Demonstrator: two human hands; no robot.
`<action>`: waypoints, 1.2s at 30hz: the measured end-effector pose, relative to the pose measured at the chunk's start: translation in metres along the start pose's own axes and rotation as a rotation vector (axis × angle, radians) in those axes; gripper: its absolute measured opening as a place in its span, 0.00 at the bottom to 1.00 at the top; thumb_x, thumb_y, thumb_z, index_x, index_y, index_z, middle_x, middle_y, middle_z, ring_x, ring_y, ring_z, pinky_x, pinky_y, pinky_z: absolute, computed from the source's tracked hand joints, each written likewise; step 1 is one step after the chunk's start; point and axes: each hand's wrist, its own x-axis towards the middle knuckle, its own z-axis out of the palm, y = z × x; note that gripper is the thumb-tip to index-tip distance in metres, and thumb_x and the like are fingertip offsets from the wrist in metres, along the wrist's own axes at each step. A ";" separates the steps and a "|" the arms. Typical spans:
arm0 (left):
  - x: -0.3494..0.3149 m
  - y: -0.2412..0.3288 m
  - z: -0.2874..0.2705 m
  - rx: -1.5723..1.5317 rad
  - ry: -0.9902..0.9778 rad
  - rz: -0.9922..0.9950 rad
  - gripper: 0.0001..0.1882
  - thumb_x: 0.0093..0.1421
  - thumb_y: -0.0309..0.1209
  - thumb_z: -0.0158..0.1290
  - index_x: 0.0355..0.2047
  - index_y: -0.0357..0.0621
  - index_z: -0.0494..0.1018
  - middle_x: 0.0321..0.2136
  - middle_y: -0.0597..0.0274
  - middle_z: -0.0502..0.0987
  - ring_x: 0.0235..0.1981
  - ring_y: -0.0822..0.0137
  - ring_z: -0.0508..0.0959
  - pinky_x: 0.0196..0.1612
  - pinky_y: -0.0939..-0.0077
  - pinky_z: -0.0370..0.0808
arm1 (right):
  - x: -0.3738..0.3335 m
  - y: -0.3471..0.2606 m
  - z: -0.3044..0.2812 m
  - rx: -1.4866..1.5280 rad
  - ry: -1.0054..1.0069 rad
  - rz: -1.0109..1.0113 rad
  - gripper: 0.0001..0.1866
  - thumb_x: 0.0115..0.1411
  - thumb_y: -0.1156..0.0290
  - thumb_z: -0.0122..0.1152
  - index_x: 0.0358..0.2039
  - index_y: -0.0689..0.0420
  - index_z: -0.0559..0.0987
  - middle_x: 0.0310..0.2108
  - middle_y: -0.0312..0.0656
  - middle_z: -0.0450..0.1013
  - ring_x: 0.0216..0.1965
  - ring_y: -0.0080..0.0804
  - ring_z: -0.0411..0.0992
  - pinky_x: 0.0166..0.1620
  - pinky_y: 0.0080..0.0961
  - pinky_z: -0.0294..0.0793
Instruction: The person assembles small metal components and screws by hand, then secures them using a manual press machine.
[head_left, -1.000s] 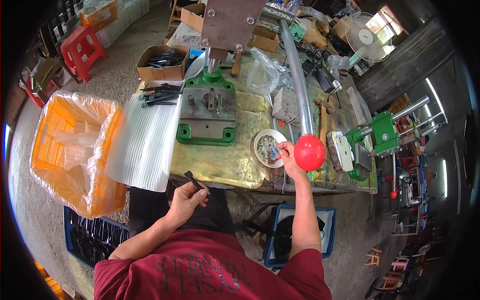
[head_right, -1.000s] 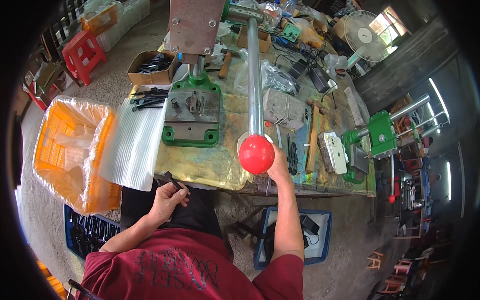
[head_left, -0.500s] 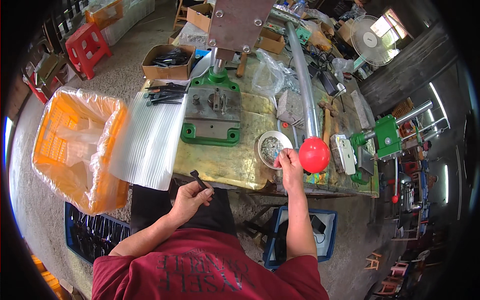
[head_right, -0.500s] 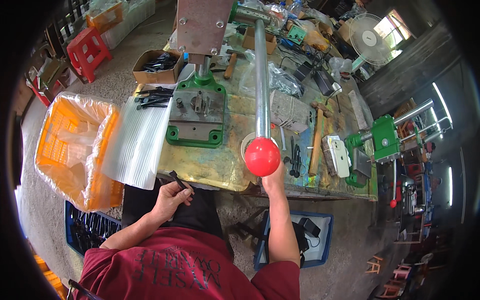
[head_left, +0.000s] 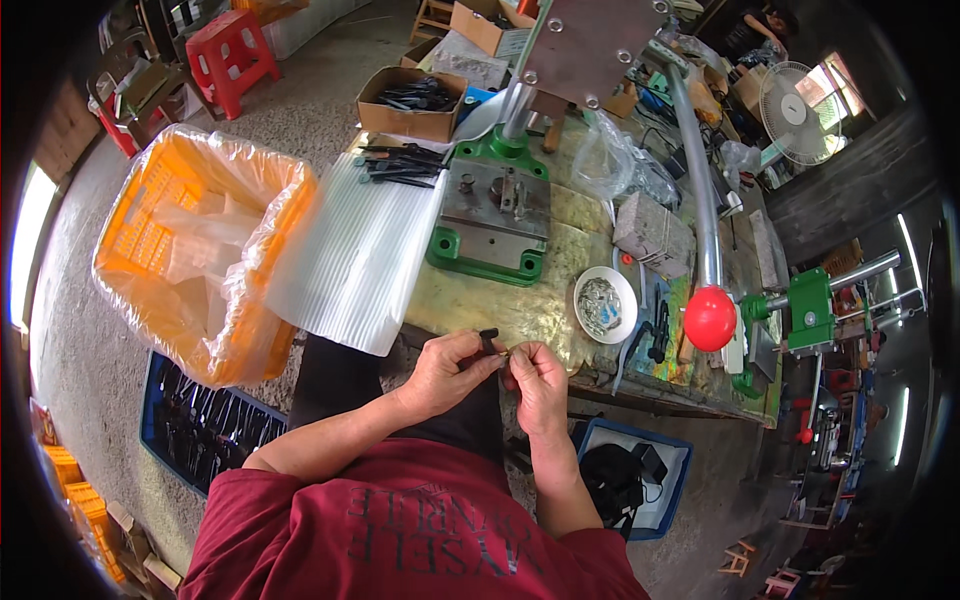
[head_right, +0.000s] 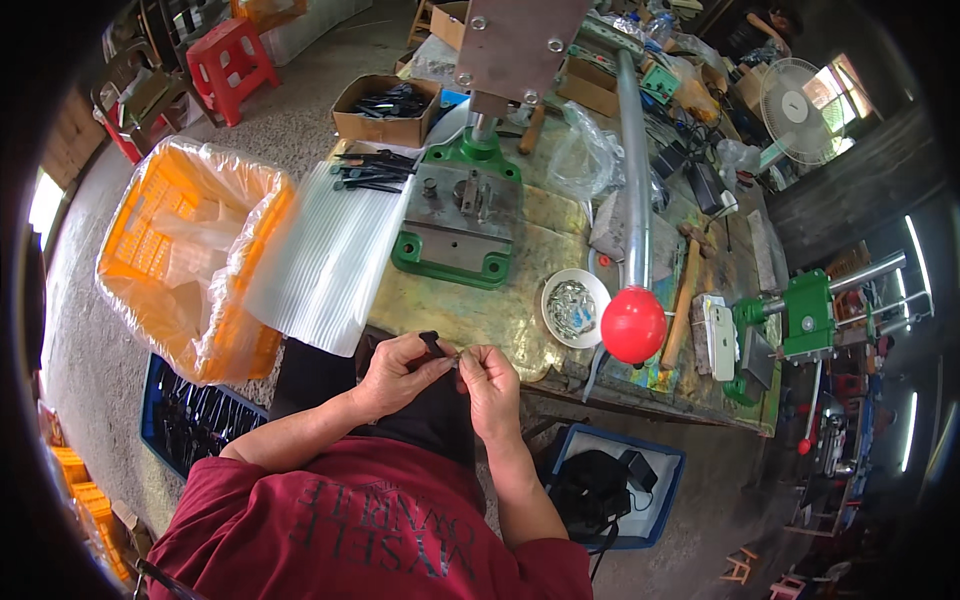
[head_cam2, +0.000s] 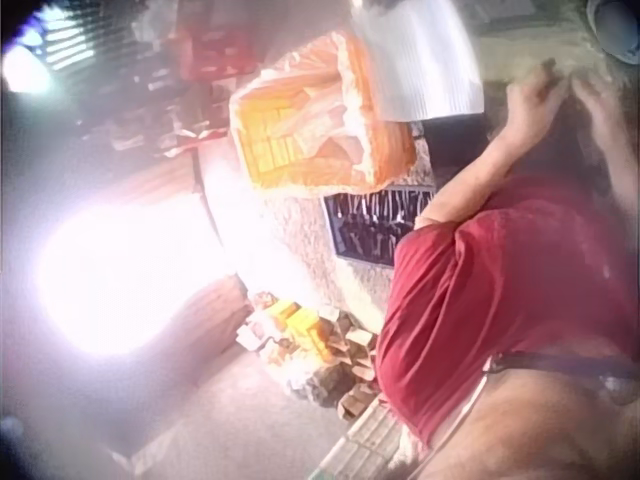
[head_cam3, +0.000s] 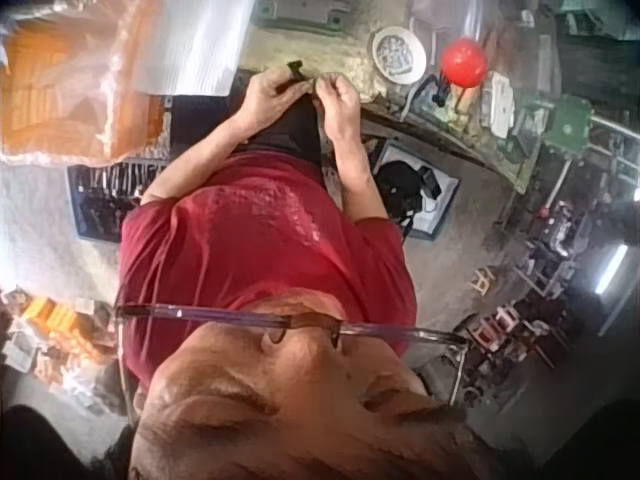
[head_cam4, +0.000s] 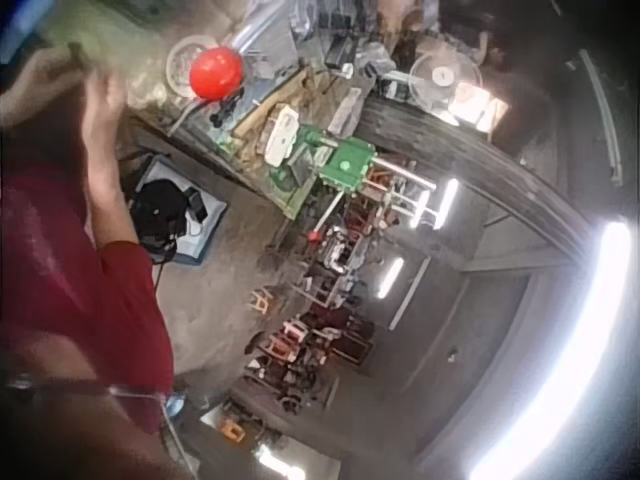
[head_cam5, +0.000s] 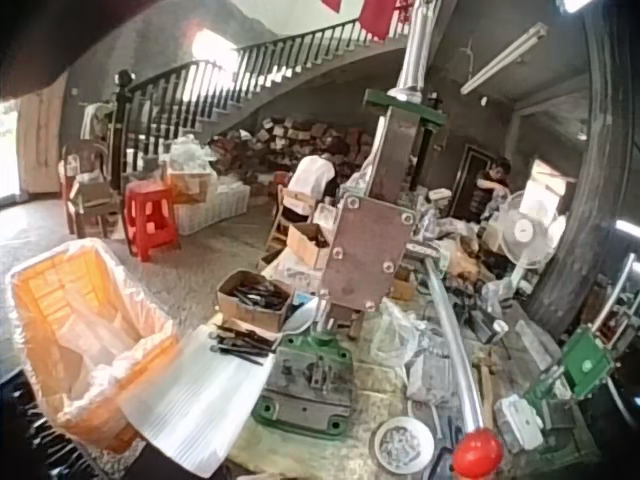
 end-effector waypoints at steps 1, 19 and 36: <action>-0.001 -0.001 -0.003 0.081 -0.010 0.027 0.05 0.48 0.23 0.53 0.27 0.37 0.71 0.20 0.63 0.70 0.21 0.76 0.70 0.23 0.82 0.66 | -0.001 0.003 0.002 -0.010 -0.009 -0.001 0.07 0.55 0.70 0.50 0.25 0.59 0.67 0.19 0.32 0.62 0.19 0.16 0.58 0.24 0.11 0.58; -0.009 -0.018 -0.016 0.303 0.025 0.338 0.09 0.44 0.21 0.51 0.28 0.37 0.66 0.23 0.54 0.68 0.24 0.54 0.71 0.25 0.68 0.69 | -0.004 0.020 0.020 -0.096 0.024 -0.014 0.08 0.56 0.70 0.49 0.24 0.59 0.66 0.17 0.30 0.60 0.18 0.15 0.56 0.22 0.11 0.56; -0.012 -0.013 -0.023 0.166 -0.067 0.157 0.06 0.49 0.24 0.50 0.28 0.37 0.67 0.22 0.57 0.69 0.22 0.61 0.71 0.25 0.76 0.67 | -0.003 0.013 0.006 -0.374 -0.179 -0.005 0.06 0.57 0.71 0.47 0.26 0.59 0.66 0.17 0.29 0.59 0.19 0.13 0.57 0.23 0.11 0.59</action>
